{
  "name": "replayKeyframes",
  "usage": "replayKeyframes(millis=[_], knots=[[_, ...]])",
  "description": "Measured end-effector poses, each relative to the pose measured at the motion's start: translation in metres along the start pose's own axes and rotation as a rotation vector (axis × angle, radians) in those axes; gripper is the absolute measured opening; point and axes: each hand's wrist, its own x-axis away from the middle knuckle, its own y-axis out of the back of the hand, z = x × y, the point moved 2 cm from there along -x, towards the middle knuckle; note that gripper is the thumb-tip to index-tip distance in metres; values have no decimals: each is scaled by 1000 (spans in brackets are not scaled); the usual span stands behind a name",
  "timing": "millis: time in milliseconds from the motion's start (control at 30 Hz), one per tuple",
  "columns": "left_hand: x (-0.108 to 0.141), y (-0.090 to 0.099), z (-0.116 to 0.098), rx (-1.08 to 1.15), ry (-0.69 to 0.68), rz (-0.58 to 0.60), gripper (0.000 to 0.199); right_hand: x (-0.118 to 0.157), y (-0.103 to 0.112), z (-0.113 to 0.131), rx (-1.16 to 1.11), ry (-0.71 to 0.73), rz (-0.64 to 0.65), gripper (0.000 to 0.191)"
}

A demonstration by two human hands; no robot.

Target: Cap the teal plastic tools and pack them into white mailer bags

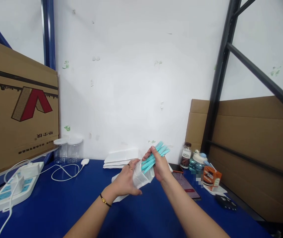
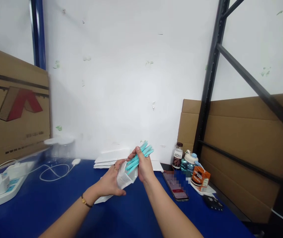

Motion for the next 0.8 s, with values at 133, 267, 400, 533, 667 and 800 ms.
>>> replayKeyframes(millis=[133, 267, 400, 533, 667, 800], knots=[[2, -7, -2, 85, 30, -192, 86, 2, -8, -3, 221, 71, 0, 31], [-4, -7, -15, 251, 48, -278, 82, 2, -21, 1, 383, 29, 99, 32], [-10, -6, -21, 328, 57, -355, 78, 3, -34, 11, 389, -76, 254, 36], [-8, -7, -19, 334, 89, -362, 78, 1, -35, 24, 386, -12, 246, 38], [-2, -4, -14, 317, 101, -393, 84, 5, -24, 26, 434, 72, 186, 39], [2, -1, -12, 294, 136, -489, 102, 19, -16, 8, 600, 122, 177, 63]])
